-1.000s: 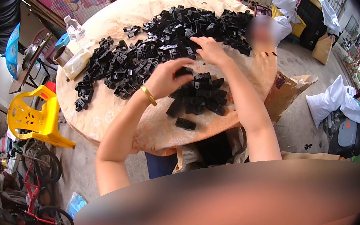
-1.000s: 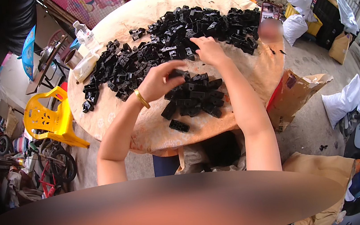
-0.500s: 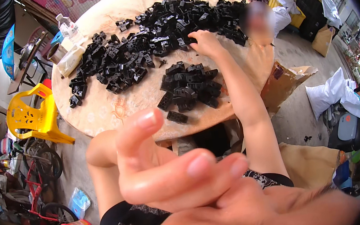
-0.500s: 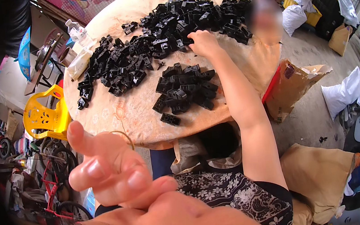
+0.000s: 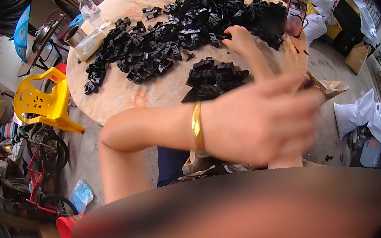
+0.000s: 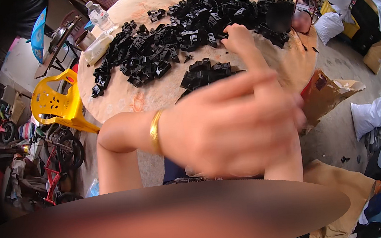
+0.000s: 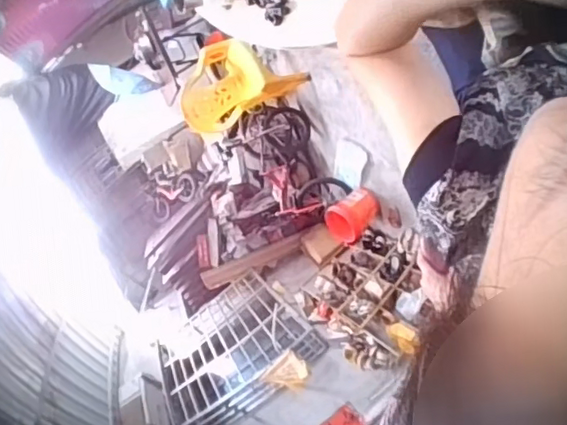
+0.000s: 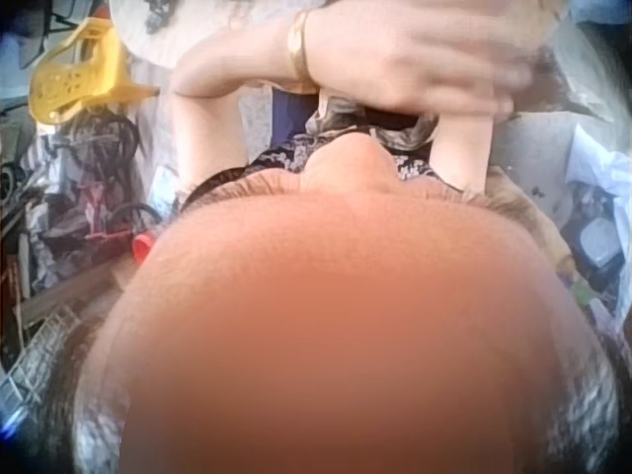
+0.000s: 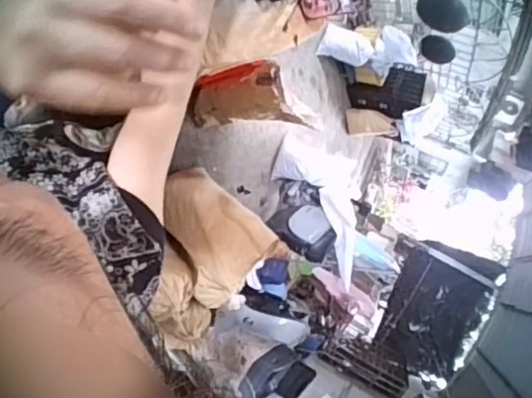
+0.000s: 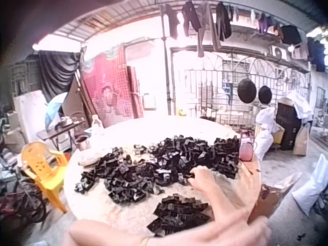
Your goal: The person assembles small black plastic components by hand at a table.
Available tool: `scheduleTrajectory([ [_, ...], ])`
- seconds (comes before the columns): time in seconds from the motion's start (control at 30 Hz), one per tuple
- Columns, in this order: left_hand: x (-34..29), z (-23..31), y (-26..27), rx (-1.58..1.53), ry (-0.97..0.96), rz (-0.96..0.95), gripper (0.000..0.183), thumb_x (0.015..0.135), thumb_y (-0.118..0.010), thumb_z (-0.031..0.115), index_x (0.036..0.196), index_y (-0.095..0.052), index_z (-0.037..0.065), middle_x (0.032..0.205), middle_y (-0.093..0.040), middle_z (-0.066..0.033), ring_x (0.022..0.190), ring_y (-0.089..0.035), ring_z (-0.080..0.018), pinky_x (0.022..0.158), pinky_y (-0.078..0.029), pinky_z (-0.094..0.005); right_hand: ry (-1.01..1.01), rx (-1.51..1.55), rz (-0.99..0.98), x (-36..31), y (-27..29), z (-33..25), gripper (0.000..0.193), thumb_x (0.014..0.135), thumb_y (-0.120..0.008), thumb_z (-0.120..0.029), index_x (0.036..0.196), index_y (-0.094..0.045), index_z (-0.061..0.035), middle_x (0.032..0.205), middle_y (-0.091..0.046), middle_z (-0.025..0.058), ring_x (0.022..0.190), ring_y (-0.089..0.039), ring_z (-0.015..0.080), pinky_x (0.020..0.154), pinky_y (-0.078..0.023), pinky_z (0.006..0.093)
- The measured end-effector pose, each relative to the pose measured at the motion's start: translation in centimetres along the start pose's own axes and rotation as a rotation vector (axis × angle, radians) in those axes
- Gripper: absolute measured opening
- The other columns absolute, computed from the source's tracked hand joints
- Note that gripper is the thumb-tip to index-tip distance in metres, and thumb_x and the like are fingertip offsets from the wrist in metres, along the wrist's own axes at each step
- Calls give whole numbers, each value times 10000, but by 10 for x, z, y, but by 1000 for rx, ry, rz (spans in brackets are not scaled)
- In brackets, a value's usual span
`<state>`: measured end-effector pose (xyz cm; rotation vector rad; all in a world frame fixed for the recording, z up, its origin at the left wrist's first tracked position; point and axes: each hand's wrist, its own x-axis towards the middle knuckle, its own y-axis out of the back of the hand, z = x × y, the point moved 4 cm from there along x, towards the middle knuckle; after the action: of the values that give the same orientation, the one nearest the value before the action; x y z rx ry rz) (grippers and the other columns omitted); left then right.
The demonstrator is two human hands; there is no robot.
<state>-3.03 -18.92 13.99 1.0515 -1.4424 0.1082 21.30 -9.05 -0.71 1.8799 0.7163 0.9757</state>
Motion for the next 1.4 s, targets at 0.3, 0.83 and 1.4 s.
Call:
scheduleTrajectory([
  [0.3,-167,-209,-29,490,792,-787,265,727,-546,72,987,-585,40,981,-581,-81,981,-509,-245,845,-421,-321,-93,213,156,1,9,-4,331,697,-545,-251,1004,-612,-149,871,-621,152,843,-584,304,737,-474,389],
  [0.83,-185,-199,1,31,1224,53,255,777,-629,168,980,-572,25,841,-624,-57,614,-538,-124,597,-457,-252,-50,446,218,1,9,-10,425,674,-580,-237,1074,-561,-96,886,-612,154,806,-602,270,746,-473,350],
  [1.4,-197,-151,8,-1065,1361,609,376,779,-586,-2,1138,-477,-26,1011,-567,-134,841,-598,-176,750,-512,-276,258,1055,116,-24,24,-75,294,756,-600,-34,1047,-570,-3,894,-620,68,753,-572,87,660,-482,217],
])
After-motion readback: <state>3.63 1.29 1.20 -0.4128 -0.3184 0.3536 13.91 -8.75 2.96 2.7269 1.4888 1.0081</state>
